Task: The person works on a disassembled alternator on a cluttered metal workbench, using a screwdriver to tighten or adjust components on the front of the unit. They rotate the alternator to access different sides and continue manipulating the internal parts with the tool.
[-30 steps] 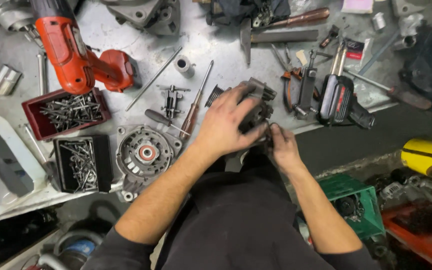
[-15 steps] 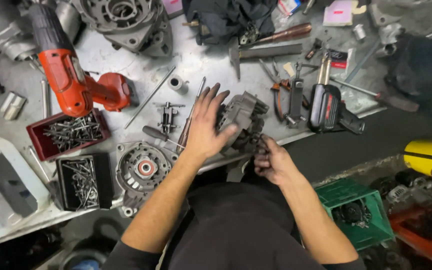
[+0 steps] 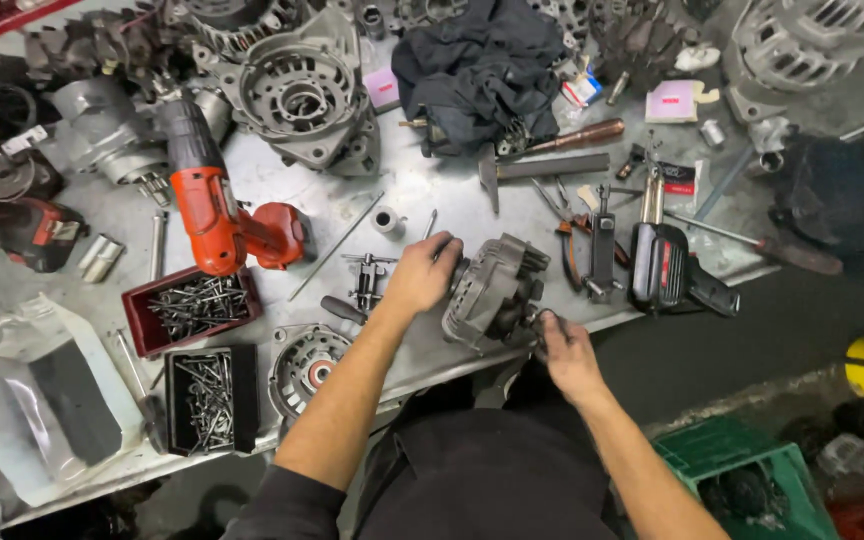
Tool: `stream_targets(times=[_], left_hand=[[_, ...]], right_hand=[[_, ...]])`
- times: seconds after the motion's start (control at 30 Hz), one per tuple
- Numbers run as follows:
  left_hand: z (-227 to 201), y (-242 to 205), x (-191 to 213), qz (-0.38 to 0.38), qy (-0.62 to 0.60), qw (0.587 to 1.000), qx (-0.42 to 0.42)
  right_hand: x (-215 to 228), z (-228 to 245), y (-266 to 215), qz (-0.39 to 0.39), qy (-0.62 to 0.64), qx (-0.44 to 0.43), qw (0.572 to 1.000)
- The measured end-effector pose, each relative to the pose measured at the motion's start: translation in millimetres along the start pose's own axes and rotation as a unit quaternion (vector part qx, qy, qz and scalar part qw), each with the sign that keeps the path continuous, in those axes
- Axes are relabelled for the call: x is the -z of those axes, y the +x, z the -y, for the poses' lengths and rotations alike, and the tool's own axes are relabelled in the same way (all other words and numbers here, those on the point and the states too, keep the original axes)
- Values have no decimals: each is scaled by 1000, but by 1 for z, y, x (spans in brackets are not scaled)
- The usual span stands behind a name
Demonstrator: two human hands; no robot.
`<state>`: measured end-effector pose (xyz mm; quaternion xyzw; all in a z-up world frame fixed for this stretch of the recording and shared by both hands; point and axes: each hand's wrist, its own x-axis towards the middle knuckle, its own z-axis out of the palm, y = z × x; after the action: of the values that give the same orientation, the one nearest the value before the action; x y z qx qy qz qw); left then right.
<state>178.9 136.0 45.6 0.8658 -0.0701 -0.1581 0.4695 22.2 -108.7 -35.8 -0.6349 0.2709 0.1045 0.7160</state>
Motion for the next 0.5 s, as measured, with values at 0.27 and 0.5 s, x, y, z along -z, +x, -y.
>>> stream_targets(times=[0.27,0.5], left_hand=[[18,0,13,106,114,985,-81],[35,15,-2,122,27,961,248]], right_hand=[[0,43,11,45,163,-217,961],[-6,13,30,-49,61,-68,995]])
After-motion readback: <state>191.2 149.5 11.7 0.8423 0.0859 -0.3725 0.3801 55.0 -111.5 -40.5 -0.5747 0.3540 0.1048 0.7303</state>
